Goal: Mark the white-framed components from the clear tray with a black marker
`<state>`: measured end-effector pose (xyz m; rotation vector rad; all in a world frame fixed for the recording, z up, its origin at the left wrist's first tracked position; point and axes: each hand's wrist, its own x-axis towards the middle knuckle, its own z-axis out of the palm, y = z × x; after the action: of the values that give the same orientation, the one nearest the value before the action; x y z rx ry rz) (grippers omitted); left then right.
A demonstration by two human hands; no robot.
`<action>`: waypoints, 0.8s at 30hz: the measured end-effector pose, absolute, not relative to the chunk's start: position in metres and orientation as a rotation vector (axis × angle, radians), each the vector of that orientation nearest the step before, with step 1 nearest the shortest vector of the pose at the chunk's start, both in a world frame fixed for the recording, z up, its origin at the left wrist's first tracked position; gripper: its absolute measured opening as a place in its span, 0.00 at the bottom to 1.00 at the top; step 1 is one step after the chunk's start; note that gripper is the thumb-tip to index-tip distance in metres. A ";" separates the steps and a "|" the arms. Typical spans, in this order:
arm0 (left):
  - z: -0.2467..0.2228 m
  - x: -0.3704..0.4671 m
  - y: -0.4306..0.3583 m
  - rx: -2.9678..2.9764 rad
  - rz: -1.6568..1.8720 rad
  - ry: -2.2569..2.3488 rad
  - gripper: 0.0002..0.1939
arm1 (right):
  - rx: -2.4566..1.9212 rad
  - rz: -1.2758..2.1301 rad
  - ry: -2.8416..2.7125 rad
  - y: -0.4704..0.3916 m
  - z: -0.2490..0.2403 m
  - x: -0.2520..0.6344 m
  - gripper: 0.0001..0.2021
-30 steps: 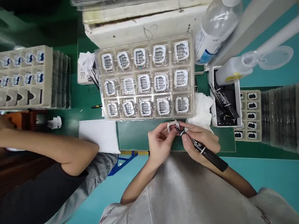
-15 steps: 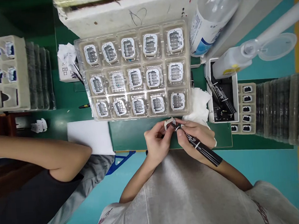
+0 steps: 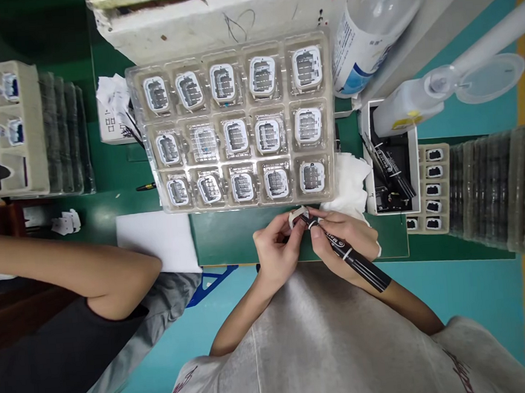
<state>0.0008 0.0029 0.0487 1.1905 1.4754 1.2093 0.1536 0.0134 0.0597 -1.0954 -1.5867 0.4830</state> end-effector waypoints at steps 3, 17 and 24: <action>0.047 0.000 0.002 1.225 1.194 1.499 0.11 | -1.107 0.490 -1.613 0.014 0.060 0.154 0.10; 0.047 -0.001 0.001 1.289 1.196 1.501 0.11 | -1.107 0.442 -1.681 0.014 0.060 0.154 0.10; 0.044 -0.003 -0.001 1.282 1.127 1.486 0.11 | -1.015 0.342 -1.714 0.017 0.055 0.153 0.09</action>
<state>-0.0035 -0.0008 0.0444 1.2815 1.4863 1.1273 0.1531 0.0173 0.0552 -1.0153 -1.7138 0.3421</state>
